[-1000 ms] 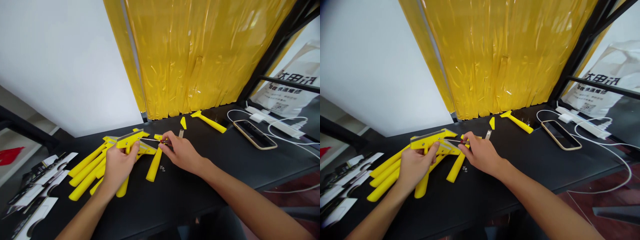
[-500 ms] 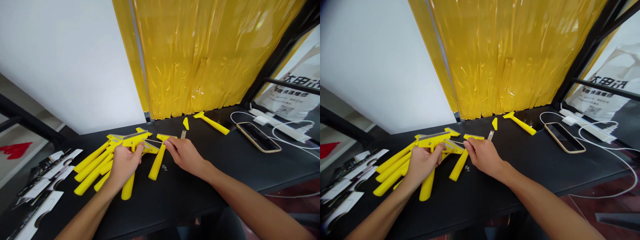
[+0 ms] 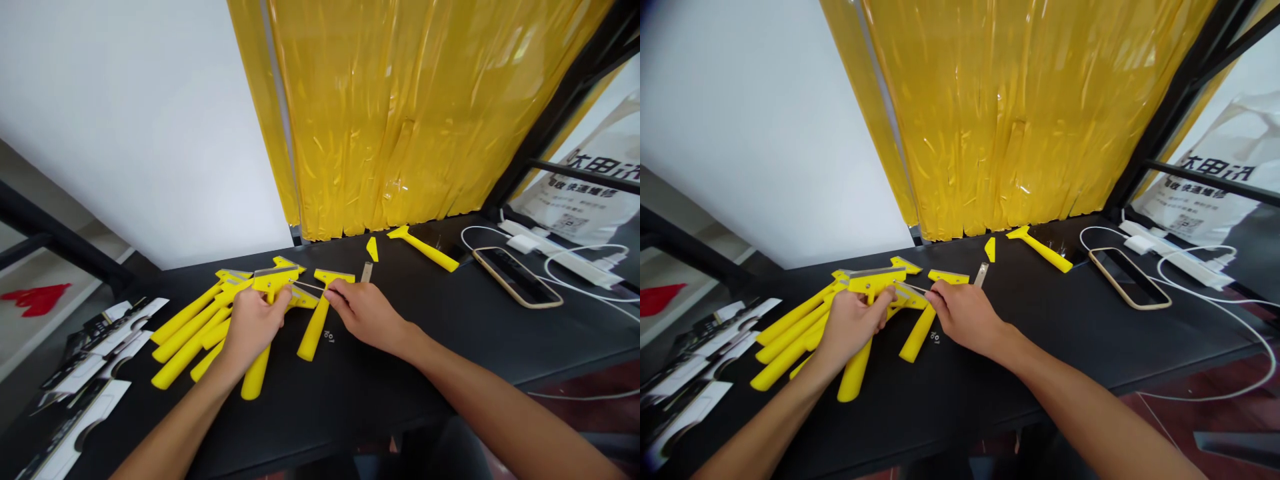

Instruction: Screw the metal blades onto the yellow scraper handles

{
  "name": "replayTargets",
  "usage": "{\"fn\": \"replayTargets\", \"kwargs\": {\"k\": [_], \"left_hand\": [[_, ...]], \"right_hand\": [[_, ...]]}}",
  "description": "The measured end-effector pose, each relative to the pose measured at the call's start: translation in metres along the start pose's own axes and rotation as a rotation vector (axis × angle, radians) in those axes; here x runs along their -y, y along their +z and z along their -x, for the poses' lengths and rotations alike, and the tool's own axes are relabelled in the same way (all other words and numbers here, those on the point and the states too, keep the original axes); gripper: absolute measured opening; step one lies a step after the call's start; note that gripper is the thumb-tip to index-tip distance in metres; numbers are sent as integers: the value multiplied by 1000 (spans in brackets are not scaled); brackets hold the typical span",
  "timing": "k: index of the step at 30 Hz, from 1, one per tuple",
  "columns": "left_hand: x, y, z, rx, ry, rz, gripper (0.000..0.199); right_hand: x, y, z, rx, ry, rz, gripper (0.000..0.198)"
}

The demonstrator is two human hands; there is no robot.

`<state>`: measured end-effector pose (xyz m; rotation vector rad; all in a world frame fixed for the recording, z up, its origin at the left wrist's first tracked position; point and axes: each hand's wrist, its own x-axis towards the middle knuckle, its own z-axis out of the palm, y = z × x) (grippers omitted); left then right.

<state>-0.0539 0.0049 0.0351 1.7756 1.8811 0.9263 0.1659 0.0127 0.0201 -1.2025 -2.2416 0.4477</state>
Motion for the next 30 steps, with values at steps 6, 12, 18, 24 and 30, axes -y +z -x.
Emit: {"fn": "replayTargets", "kwargs": {"k": [6, 12, 18, 24, 30], "left_hand": [[-3, 1, 1, -34, 63, -32, 53], [2, -9, -12, -42, 11, 38, 42], [17, -25, -32, 61, -30, 173, 34], [39, -25, -47, 17, -72, -21, 93], [46, -27, -51, 53, -44, -174, 111]], "right_hand": [[-3, 1, -4, 88, 93, -402, 42], [-20, -12, -5, 136, -87, -178, 24], [-74, -30, -15, -101, 53, -31, 23], [-109, -19, -24, -218, 472, 253, 42], [-113, -1, -38, -142, 661, 462, 62]]}}
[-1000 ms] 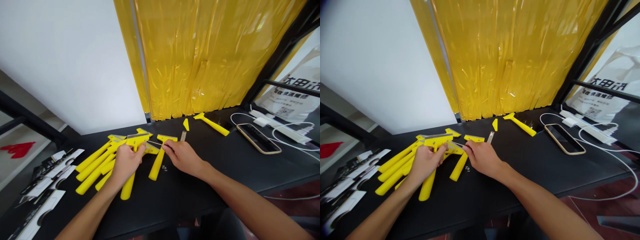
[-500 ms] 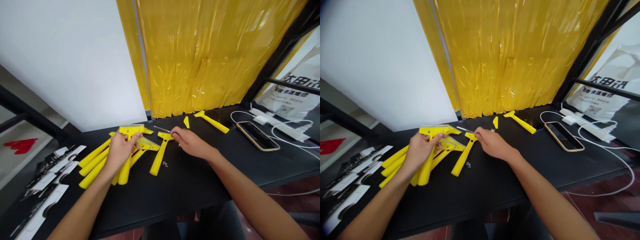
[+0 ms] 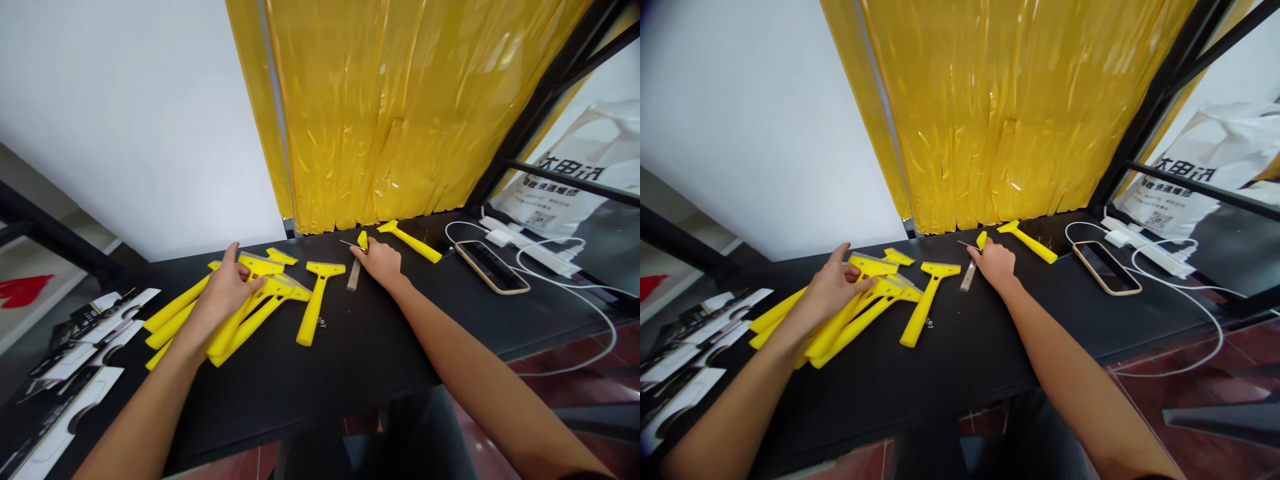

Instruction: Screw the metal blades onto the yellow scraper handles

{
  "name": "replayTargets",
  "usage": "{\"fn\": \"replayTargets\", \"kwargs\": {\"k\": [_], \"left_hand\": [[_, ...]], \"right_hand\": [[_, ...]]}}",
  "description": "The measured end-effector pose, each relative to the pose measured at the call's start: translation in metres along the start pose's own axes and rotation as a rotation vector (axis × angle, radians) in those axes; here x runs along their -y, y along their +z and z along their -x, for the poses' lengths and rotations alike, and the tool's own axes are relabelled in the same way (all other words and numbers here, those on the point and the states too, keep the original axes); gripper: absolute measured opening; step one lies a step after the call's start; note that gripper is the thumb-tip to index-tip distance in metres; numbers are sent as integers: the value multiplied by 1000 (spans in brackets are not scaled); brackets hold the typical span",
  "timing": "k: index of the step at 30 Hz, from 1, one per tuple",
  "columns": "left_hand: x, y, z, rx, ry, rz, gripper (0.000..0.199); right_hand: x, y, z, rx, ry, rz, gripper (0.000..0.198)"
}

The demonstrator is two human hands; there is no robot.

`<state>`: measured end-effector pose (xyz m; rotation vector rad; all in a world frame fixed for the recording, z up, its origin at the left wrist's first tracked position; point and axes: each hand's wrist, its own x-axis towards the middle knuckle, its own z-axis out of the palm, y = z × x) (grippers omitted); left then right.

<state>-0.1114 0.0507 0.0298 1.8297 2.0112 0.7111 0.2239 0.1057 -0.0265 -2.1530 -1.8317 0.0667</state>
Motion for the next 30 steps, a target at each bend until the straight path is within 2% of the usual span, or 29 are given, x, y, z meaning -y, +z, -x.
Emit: {"fn": "replayTargets", "kwargs": {"k": [5, 9, 11, 12, 14, 15, 16, 17, 19, 20, 22, 27, 30], "left_hand": [[-3, -4, 6, 36, 64, -225, 87], [-12, -11, 17, 62, 139, -335, 59], [-22, -13, 26, -19, 193, -329, 49], [-29, -12, 31, -115, 249, -307, 44], [-44, -6, 42, -281, 470, -199, 33], [-53, -1, 46, -288, 583, -138, 28], [-61, 6, 50, -260, 688, -88, 24], [-68, 14, 53, -170, 772, -74, 23], [-81, 31, 54, 120, 916, -143, 28], [-85, 38, 53, 248, 949, -187, 32], [-91, 50, 48, 361, 929, -225, 34], [-87, 61, 41, 305, 844, -203, 32], [-82, 66, 43, 247, 794, -133, 32]], "right_hand": [[1, 2, -12, -9, 64, 23, 50], [-1, 2, -15, -15, 29, 10, 37], [-2, 2, -16, -21, 4, -2, 36], [-3, 3, -16, -27, -5, -13, 36], [-5, 4, -16, -42, -12, -46, 37], [-6, 4, -17, -50, -12, -68, 37], [-7, 5, -17, -59, -12, -94, 36], [-9, 5, -18, -68, -14, -127, 34], [-14, 6, -21, -85, -30, -211, 30], [-16, 6, -22, -92, -48, -264, 28], [-23, 7, -26, -102, -100, -385, 28], [-36, 12, -31, -80, -209, -667, 41], [-33, 10, -27, 11, -291, -793, 42]]}}
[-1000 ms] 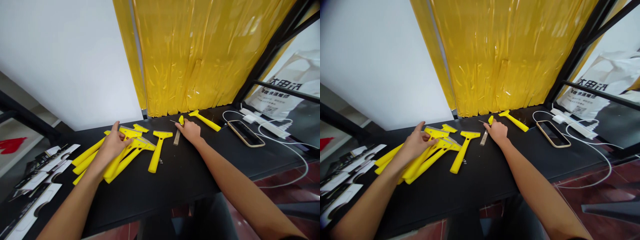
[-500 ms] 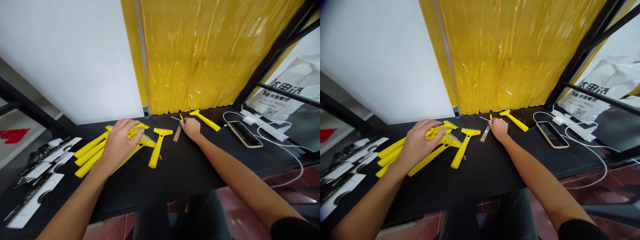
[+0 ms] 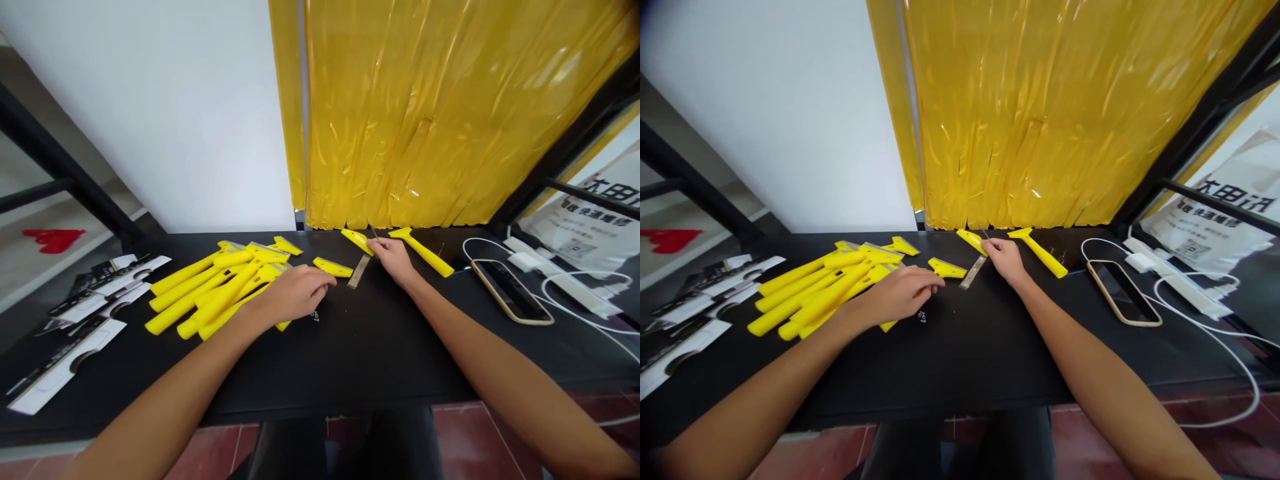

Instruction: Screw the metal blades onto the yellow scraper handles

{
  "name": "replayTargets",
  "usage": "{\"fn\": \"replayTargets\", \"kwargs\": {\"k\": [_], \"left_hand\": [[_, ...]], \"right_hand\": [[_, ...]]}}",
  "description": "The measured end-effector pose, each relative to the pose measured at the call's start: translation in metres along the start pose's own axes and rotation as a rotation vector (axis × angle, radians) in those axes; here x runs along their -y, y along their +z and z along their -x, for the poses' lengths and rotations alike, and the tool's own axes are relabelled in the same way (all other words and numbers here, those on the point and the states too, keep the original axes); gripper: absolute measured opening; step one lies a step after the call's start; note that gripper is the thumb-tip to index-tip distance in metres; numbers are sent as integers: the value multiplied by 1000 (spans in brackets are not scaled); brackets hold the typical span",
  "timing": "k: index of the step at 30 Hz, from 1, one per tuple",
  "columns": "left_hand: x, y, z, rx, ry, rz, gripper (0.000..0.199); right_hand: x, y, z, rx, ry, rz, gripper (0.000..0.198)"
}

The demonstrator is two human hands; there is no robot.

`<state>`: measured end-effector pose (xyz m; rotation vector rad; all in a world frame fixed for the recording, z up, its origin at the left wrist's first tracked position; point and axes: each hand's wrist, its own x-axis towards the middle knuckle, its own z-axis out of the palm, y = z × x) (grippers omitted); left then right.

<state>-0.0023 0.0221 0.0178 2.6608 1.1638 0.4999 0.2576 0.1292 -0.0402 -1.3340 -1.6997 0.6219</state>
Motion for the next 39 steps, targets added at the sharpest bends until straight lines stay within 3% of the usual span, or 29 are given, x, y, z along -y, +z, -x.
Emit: {"fn": "replayTargets", "kwargs": {"k": [4, 6, 8, 11, 16, 20, 24, 29, 32, 36, 39], "left_hand": [[1, 6, -2, -262, -219, 226, 24], [0, 6, -5, -418, -344, 451, 33], [-2, 5, -6, -477, -395, 688, 42], [-7, 3, -6, -444, -384, 850, 31], [-12, 5, -5, -401, -436, 878, 19], [-8, 5, -7, -424, -486, 1049, 11], [-1, 0, -7, -423, -465, 1154, 5], [4, -6, -2, -252, -428, 1005, 13], [2, -7, 0, -172, -434, 879, 21], [1, -8, 1, -228, -477, 786, 19], [3, -8, 1, -251, -495, 773, 23]], "right_hand": [[30, 4, 14, 166, 26, -409, 39], [49, 6, 25, 236, 69, -577, 39], [66, 10, 37, 301, 92, -662, 40], [81, 18, 53, 368, 95, -670, 42], [81, 24, 61, 499, 104, -625, 41], [74, 18, 49, 397, 101, -627, 42], [65, 6, 34, 284, 77, -645, 25], [56, -2, 24, 269, 155, -722, 30], [53, -3, 22, 232, 126, -717, 29], [44, -7, 18, 255, 47, -351, 27], [33, -14, 14, 250, -105, -1, 26]]}}
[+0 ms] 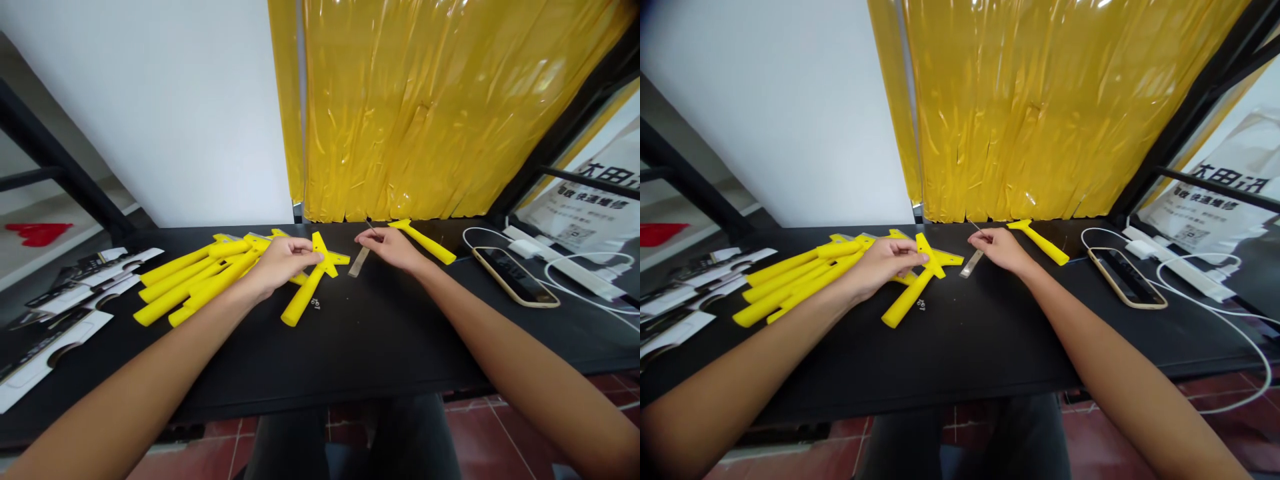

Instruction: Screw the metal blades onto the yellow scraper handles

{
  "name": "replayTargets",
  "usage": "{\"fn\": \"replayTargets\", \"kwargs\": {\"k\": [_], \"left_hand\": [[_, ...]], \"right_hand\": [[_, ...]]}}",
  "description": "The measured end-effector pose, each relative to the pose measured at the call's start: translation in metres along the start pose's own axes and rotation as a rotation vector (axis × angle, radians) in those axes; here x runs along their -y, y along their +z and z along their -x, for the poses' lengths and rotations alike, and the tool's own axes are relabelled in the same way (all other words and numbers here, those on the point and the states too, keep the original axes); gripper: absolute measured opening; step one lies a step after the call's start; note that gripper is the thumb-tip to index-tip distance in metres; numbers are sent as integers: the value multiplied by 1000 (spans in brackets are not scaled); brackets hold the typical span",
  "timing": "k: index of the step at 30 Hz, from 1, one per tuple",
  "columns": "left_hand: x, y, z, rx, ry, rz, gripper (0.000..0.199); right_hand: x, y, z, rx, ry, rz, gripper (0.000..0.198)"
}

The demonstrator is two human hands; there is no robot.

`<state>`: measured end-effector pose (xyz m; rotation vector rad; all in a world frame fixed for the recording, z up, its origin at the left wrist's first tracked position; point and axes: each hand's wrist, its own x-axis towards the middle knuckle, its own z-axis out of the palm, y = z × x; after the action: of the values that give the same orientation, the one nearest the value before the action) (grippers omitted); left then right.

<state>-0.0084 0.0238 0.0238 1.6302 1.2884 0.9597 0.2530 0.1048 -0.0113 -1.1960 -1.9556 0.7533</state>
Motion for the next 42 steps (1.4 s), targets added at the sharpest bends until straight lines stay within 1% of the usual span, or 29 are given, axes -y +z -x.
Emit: {"fn": "replayTargets", "kwargs": {"k": [3, 7, 8, 9, 10, 11, 13, 14, 15, 16, 18, 19, 20, 22, 23, 24, 26, 28, 29, 30, 31, 32, 33, 34, 36, 37, 38, 39, 42], "left_hand": [[2, 0, 0, 11, 13, -30, 27], [1, 3, 0, 11, 37, -89, 28], [1, 4, 0, 9, 43, -104, 27], [0, 4, 0, 7, 50, -120, 27], [0, 4, 0, 7, 60, -136, 27], [1, 4, 0, 9, 72, -153, 27], [2, 4, 0, 14, 102, -183, 30], [3, 4, 0, 19, 115, -194, 31], [4, 5, 0, 30, 125, -202, 32], [5, 6, 0, 43, 131, -205, 32], [8, 8, 0, 73, 126, -190, 27], [9, 9, 0, 82, 120, -175, 22], [10, 11, 1, 84, 115, -162, 22], [14, 13, 1, 66, 120, -166, 46], [15, 14, 1, 51, 132, -191, 59], [17, 15, 1, 40, 146, -228, 65], [20, 16, 1, 39, 174, -323, 65], [20, 17, 1, 18, 213, -427, 59], [19, 17, 2, -19, 250, -477, 57], [17, 18, 2, -70, 295, -509, 55], [15, 18, 3, -124, 336, -505, 54], [11, 20, 4, -160, 362, -452, 53], [7, 21, 5, -161, 365, -352, 51], [4, 23, 6, -132, 340, -216, 49], [-2, 27, 7, -66, 248, 51, 42], [-5, 28, 7, -57, 198, 160, 39], [-7, 28, 7, -77, 156, 254, 36], [-8, 27, 7, -122, 122, 344, 33], [-12, 15, 4, -260, 51, 589, 19]], "right_hand": [[-10, -9, 0, 40, -75, 226, 30], [-14, -20, 0, 231, -157, 316, 36], [-14, -22, 0, 240, -173, 339, 34], [-15, -26, -1, 199, -164, 383, 33], [-17, -30, -2, 112, -117, 448, 34], [-20, -34, -3, -3, -31, 532, 37], [-29, -47, -4, -239, 227, 727, 43], [-34, -53, -4, -287, 348, 810, 47], [-40, -60, -4, -301, 453, 871, 51], [-45, -65, -3, -273, 510, 908, 51], [-52, -72, -2, -236, 553, 942, 44], [-53, -73, -2, -222, 550, 948, 41], [-53, -74, -1, -217, 543, 948, 39], [-47, -72, -1, -217, 519, 901, 37], [-43, -71, -1, -215, 494, 829, 35], [-37, -69, -1, -219, 462, 715, 32], [-24, -62, -1, -229, 388, 373, 27], [-8, -51, 1, -226, 347, -25, 27], [1, -44, 2, -182, 342, -198, 29], [11, -35, 5, -103, 321, -343, 30], [20, -25, 8, -36, 288, -469, 31], [30, -13, 12, 9, 248, -580, 31], [40, -2, 17, 53, 214, -677, 30], [49, 10, 22, 107, 194, -753, 29], [64, 31, 32, 231, 179, -807, 29], [68, 40, 36, 311, 163, -785, 29], [71, 46, 40, 362, 141, -738, 31], [71, 51, 41, 360, 104, -674, 33], [61, 48, 37, 214, -87, -439, 36]]}}
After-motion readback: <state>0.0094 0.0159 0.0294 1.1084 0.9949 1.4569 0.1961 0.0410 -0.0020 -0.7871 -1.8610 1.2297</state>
